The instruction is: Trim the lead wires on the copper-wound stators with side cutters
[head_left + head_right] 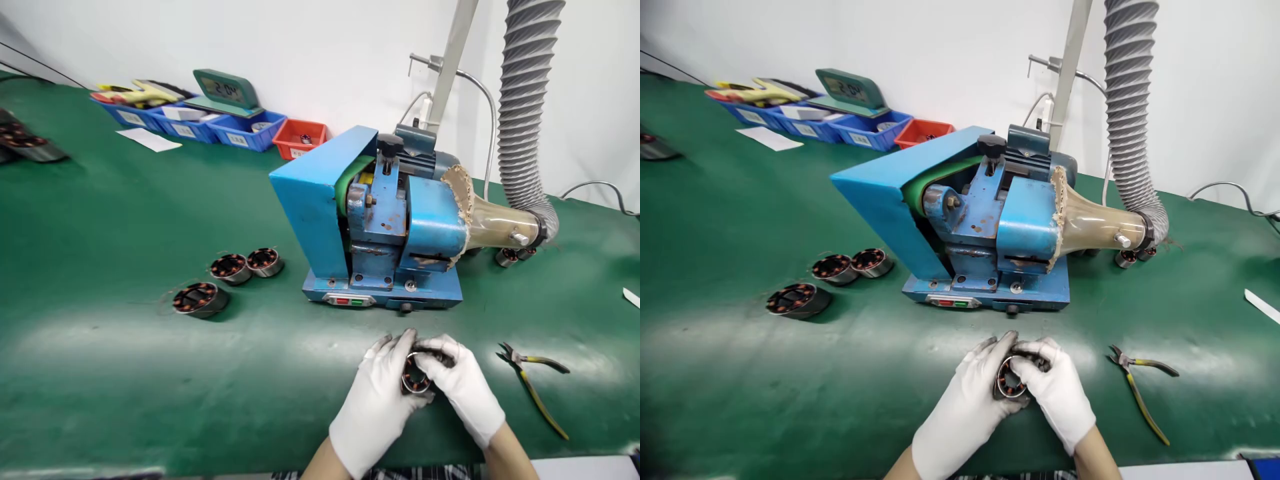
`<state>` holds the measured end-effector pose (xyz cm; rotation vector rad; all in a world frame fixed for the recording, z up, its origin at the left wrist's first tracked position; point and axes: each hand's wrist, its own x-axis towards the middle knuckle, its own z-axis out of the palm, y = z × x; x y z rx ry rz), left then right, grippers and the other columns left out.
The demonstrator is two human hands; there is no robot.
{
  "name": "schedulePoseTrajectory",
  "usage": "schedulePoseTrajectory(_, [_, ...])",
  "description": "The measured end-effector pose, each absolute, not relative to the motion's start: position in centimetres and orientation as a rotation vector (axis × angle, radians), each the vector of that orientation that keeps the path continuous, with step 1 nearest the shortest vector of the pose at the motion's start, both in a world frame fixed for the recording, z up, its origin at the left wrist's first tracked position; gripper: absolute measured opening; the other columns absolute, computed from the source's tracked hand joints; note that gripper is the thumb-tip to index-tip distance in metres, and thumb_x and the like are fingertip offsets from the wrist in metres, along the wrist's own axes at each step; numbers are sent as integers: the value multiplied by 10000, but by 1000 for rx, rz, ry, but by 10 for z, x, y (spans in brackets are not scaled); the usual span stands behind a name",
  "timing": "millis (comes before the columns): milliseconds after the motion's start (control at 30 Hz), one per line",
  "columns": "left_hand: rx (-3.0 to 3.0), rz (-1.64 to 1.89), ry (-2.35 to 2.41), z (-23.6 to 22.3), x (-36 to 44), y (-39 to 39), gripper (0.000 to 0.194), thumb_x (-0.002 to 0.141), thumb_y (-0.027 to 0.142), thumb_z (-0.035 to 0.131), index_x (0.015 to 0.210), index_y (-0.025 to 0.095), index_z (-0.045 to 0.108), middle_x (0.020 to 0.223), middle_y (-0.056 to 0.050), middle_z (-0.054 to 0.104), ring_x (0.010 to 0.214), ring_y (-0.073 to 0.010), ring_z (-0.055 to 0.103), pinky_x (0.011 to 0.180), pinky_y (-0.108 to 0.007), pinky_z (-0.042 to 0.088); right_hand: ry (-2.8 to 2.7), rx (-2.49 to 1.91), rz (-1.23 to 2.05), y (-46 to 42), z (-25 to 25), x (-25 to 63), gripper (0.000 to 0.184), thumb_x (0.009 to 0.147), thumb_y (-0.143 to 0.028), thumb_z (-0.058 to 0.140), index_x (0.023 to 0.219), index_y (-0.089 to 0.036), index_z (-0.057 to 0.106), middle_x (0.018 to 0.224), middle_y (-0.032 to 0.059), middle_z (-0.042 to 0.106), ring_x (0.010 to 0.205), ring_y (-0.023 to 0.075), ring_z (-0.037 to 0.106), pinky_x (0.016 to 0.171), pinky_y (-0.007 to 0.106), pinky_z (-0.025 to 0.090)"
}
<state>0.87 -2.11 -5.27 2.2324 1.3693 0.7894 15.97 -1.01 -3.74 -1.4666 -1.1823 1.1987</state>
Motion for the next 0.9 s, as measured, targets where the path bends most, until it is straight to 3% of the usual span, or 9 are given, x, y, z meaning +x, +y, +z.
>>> schedulePoseTrajectory(100, [2250,818,1344,-50,7,-22,804,627,259,793,1299,174,359,1176,-160,626,1097,-346,578,914,-525,476,-1179,-1481,1175,-9,-36,159,145,675,-305,669,609,-176,667,635,36,667,570,168,609,546,272,518])
schedulePoseTrajectory(200, [2242,826,1314,-46,9,-22,619,668,253,769,1188,184,441,1113,-127,643,1051,-313,595,904,-505,476,-1181,-1532,1120,-21,-40,165,195,725,-341,610,660,-165,663,600,31,658,443,137,535,425,252,464])
schedulePoseTrajectory(400, [2211,816,1259,-40,12,-20,466,703,215,743,1089,182,484,1075,-105,639,1027,-273,589,923,-477,450,-1339,-1645,843,-37,-45,171,141,755,-240,563,694,-202,685,692,36,679,615,177,609,588,285,507])
schedulePoseTrajectory(567, [2200,764,1239,-44,8,-17,545,653,200,784,1103,191,476,1082,-97,637,1039,-278,580,928,-488,442,-1497,-1661,626,-10,-41,198,133,764,-256,597,686,-215,696,677,31,680,644,195,621,644,313,508])
schedulePoseTrajectory(733, [2198,710,1239,-34,0,-20,614,665,218,769,1172,217,422,1155,-105,602,1114,-293,544,941,-496,438,-1495,-1581,289,-32,-21,221,98,807,-208,598,873,-206,671,847,56,695,758,198,640,703,333,520])
schedulePoseTrajectory(833, [2203,798,1198,-15,3,-23,846,625,401,776,1289,199,292,1291,-175,484,1250,-347,420,991,-518,393,-1976,-1310,214,-56,-14,207,324,819,-85,543,1105,-223,610,1018,78,696,855,199,655,755,328,528])
schedulePoseTrajectory(900, [2225,863,1138,-5,9,-22,956,621,516,733,1335,165,204,1333,-213,422,1280,-363,377,1024,-523,357,-2276,-1231,152,-64,-17,193,451,841,-56,454,1271,-189,491,1040,117,689,788,205,664,679,332,540])
